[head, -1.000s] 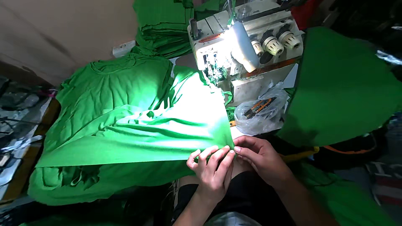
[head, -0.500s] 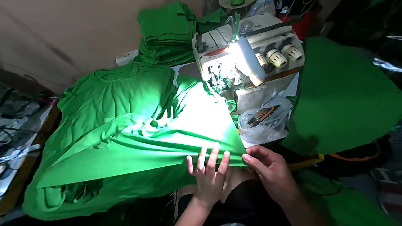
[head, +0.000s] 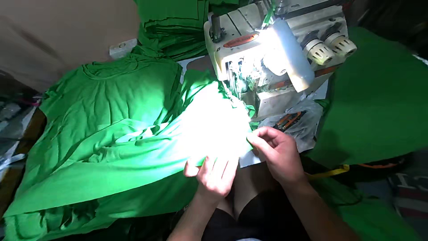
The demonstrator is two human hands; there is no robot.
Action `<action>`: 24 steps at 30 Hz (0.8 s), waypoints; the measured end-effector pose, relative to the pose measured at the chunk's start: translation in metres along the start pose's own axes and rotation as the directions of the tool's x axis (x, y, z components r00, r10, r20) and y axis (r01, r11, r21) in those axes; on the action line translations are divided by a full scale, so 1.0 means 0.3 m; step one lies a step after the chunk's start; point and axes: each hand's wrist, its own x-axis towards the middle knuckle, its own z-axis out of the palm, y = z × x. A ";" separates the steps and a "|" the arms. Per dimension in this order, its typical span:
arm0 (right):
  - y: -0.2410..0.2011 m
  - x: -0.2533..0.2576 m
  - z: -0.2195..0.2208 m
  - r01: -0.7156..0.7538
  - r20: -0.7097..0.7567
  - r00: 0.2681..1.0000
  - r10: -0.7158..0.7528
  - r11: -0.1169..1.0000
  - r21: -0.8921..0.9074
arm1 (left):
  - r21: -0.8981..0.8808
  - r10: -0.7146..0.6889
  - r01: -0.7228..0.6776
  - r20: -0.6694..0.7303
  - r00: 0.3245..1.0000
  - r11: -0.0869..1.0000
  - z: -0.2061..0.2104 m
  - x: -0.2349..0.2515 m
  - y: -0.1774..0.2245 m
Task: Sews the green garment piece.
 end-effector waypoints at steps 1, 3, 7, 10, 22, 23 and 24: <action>-0.002 0.020 0.008 0.008 -0.010 1.000 -0.008 1.000 -0.017 | 0.004 -0.010 0.010 0.002 1.000 1.000 0.004 0.023 -0.007; -0.003 0.062 0.025 0.038 -0.031 0.999 -0.039 0.999 -0.033 | 0.009 -0.027 0.027 0.016 1.000 1.000 0.014 0.072 -0.018; 0.003 0.140 0.055 0.127 -0.059 0.989 -0.137 0.981 -0.148 | -0.005 -0.096 0.097 0.128 0.987 0.995 0.024 0.191 -0.037; 0.027 0.158 0.056 0.148 -0.101 0.982 -0.158 0.984 -0.096 | 0.045 -0.193 0.187 0.248 0.949 0.981 0.028 0.260 -0.056; 0.082 0.141 0.002 0.470 0.113 0.867 -0.486 0.720 -0.510 | 0.009 -0.269 0.281 0.328 0.906 0.960 0.048 0.319 -0.080; 0.082 0.146 -0.001 0.487 0.119 0.853 -0.508 0.692 -0.533 | 0.011 -0.278 0.291 0.333 0.901 0.957 0.047 0.321 -0.079; 0.080 0.151 -0.003 0.495 0.124 0.842 -0.524 0.663 -0.562 | 0.009 -0.277 0.291 0.335 0.901 0.957 0.048 0.323 -0.079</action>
